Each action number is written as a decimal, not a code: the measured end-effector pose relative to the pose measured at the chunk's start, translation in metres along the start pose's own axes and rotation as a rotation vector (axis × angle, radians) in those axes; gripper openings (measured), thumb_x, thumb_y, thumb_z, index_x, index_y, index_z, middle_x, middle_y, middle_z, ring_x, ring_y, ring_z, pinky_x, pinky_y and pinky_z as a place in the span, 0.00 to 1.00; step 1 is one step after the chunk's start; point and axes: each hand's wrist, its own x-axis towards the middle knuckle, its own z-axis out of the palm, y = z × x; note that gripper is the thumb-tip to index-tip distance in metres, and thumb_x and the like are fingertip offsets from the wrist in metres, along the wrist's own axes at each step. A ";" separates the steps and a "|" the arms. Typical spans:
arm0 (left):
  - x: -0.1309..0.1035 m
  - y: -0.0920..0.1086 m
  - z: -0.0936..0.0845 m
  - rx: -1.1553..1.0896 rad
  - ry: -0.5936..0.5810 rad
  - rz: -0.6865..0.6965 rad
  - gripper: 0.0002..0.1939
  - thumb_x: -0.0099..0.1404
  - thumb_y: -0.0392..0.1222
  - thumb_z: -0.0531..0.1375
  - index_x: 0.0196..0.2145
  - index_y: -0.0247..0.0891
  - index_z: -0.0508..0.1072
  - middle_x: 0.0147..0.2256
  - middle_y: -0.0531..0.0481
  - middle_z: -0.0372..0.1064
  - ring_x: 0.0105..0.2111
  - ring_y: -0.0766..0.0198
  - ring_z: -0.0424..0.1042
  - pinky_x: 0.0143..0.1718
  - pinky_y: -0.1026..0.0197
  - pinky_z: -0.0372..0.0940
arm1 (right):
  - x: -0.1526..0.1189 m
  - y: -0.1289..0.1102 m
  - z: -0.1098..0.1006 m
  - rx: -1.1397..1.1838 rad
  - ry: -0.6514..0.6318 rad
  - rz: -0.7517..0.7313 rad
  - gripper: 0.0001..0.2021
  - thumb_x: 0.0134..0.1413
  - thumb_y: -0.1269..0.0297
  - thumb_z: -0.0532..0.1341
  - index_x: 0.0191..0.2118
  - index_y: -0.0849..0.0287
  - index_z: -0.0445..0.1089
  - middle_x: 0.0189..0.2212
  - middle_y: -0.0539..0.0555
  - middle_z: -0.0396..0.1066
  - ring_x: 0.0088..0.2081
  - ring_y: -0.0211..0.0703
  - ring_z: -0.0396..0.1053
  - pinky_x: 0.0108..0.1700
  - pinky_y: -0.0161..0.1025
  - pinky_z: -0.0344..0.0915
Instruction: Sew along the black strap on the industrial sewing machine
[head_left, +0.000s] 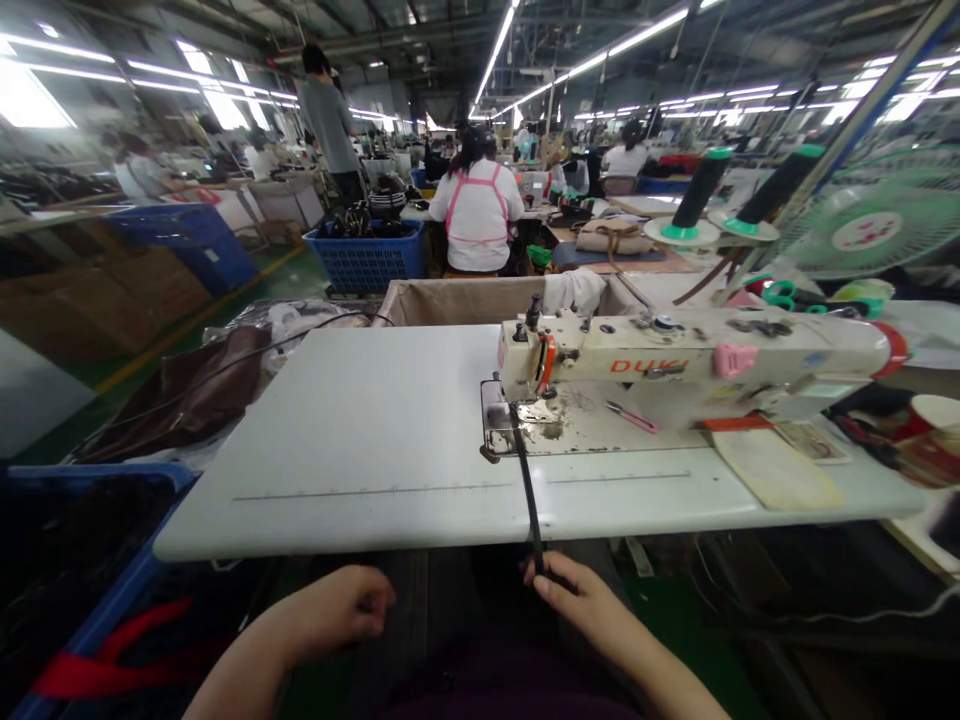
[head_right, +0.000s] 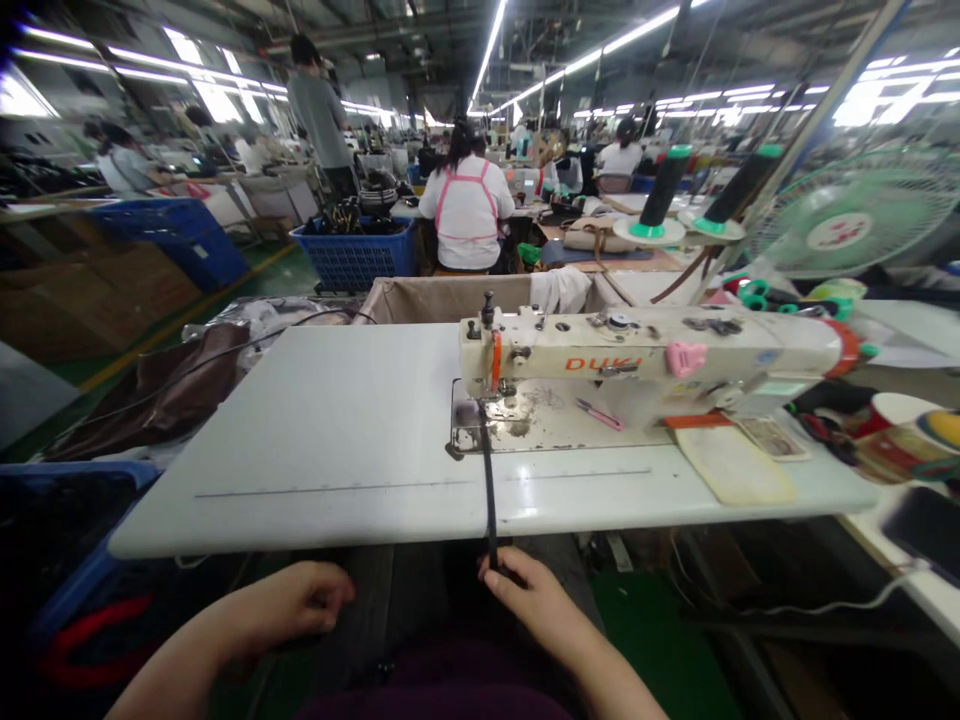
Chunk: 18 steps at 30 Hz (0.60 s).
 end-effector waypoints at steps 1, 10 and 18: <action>-0.001 0.024 -0.006 -0.109 -0.055 0.106 0.11 0.57 0.40 0.64 0.39 0.40 0.80 0.42 0.48 0.79 0.45 0.53 0.77 0.49 0.56 0.69 | -0.003 -0.004 0.001 0.035 -0.017 -0.018 0.27 0.62 0.36 0.61 0.39 0.59 0.78 0.43 0.60 0.79 0.50 0.57 0.74 0.58 0.50 0.66; 0.113 0.133 -0.019 -0.014 0.629 0.592 0.20 0.66 0.33 0.59 0.55 0.40 0.74 0.59 0.40 0.71 0.60 0.53 0.70 0.67 0.46 0.63 | -0.034 -0.021 0.001 0.169 -0.038 -0.059 0.27 0.69 0.42 0.57 0.30 0.60 0.78 0.30 0.55 0.76 0.37 0.48 0.73 0.45 0.42 0.63; 0.185 0.169 -0.028 0.396 0.792 0.673 0.16 0.69 0.33 0.59 0.54 0.35 0.71 0.56 0.37 0.71 0.57 0.52 0.72 0.64 0.45 0.67 | -0.036 -0.025 0.000 0.111 -0.029 -0.049 0.29 0.66 0.38 0.58 0.28 0.58 0.77 0.28 0.54 0.74 0.35 0.47 0.71 0.45 0.41 0.64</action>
